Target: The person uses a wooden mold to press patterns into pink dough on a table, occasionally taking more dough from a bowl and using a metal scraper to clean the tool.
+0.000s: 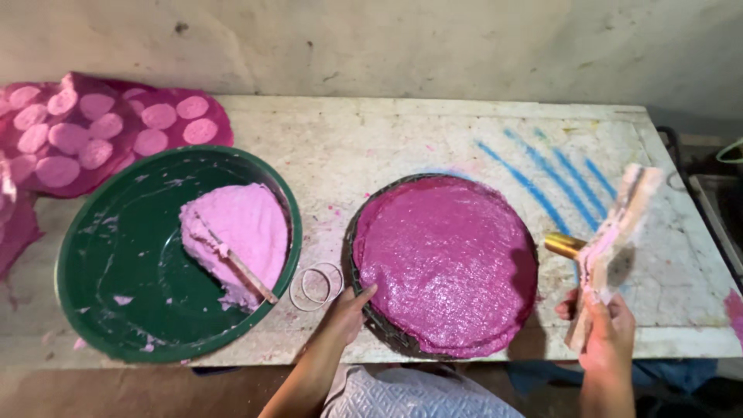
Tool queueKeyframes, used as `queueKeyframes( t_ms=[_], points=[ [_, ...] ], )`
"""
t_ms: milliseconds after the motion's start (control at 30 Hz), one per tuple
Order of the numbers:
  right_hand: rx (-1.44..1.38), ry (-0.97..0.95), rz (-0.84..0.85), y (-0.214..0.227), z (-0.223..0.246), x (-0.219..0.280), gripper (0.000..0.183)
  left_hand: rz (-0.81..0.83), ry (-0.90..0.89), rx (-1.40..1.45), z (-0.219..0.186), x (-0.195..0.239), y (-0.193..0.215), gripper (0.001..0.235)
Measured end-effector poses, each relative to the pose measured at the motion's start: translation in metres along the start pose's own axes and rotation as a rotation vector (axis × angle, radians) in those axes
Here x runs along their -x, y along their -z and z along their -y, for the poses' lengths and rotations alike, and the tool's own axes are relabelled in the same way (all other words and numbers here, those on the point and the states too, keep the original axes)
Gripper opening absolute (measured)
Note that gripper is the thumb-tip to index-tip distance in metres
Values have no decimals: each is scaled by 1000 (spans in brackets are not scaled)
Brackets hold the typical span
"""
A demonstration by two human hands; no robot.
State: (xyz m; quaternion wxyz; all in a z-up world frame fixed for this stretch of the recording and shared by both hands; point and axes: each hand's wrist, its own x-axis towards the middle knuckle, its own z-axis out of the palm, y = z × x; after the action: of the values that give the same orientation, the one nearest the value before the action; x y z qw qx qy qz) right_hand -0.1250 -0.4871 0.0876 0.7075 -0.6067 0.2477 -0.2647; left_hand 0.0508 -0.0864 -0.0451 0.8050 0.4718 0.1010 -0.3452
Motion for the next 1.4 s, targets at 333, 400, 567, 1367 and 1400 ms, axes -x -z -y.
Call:
queueKeyframes(
  t_ms=[333,400,567,1367,1400],
  points=[
    [10,9,285,-63,11,-8,35,-511,-503,-1036,-27,55,17,41],
    [-10,17,314,-72,13,-11,35,-661,-752,-1357,-34,74,30,35],
    [-43,107,395,-87,16,-11,33,-667,-747,-1497,-40,97,46,15],
    [761,570,1816,-288,172,31,65,68,-744,-1312,-215,221,-34,57],
    [698,895,1878,-316,184,36,66,72,-716,-1323,-219,232,-19,55]
  ],
)
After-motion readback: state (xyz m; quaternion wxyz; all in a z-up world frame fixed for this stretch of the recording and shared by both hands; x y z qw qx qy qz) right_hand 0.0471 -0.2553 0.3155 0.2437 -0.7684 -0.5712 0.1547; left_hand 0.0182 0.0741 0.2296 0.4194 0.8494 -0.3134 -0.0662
